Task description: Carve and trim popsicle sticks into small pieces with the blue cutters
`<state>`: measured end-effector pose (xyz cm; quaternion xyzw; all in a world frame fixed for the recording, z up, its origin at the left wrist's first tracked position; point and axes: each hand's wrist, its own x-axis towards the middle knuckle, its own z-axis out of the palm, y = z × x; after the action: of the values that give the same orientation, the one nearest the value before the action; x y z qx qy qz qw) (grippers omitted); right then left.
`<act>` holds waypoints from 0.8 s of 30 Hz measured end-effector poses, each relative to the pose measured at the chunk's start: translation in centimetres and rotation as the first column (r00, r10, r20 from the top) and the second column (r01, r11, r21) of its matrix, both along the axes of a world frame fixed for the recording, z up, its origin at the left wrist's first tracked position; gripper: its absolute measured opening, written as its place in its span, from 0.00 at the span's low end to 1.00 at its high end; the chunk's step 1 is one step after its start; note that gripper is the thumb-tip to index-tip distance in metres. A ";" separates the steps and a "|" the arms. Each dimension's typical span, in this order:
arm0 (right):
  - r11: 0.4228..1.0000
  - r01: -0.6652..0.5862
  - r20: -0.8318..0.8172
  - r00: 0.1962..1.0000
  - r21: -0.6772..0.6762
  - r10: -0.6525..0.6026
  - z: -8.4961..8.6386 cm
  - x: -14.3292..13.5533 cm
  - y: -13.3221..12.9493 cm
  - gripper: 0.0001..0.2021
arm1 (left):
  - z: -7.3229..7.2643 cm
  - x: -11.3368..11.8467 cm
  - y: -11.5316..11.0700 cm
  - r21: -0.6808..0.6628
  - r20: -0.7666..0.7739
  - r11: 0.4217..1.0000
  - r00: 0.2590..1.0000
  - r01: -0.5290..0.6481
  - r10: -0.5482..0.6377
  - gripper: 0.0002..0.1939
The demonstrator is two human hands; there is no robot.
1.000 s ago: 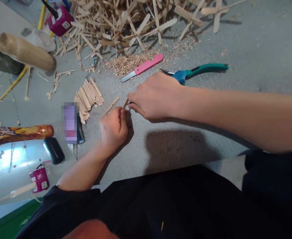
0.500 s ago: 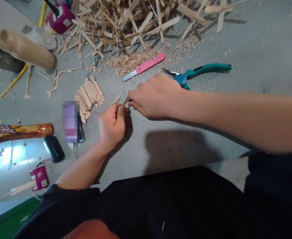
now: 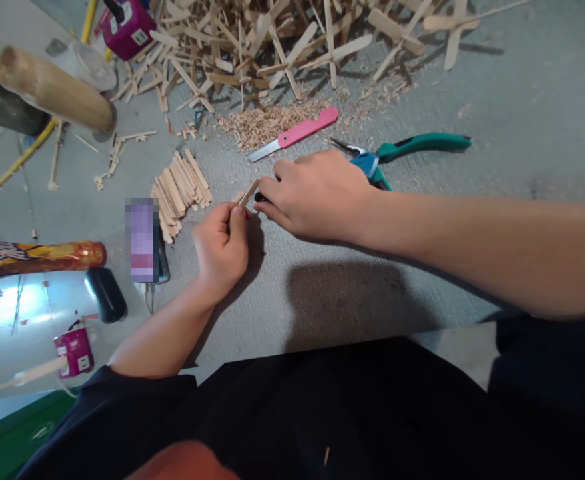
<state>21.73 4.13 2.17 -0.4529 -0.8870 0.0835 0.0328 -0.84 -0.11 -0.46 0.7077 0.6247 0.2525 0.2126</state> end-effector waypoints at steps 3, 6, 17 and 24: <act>1.000 0.002 -0.008 1.000 0.027 -0.002 0.1 0.0 -0.2 0.30 | -0.1 0.0 -0.1 0.014 -0.012 1.000 1.000 0.009 -0.009 0.23; 0.999 0.008 -0.018 1.000 0.045 -0.007 0.0 -0.1 -0.5 0.30 | -0.3 -0.1 0.0 0.034 0.005 0.999 1.000 0.025 -0.025 0.21; 0.976 0.077 -0.196 0.980 0.203 -0.036 -1.5 -0.3 -0.9 0.25 | -2.2 -0.6 0.7 0.152 0.382 0.983 0.911 0.104 -0.155 0.27; 0.969 0.040 -0.141 0.990 0.242 -0.005 -1.3 0.0 -0.6 0.29 | -3.2 -0.3 0.7 0.151 0.590 0.987 0.796 0.054 -0.134 0.28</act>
<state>21.74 3.56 0.84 -0.4486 -0.8809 0.0047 0.1511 -1.13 0.58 -3.61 0.6340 0.4722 0.4910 0.3659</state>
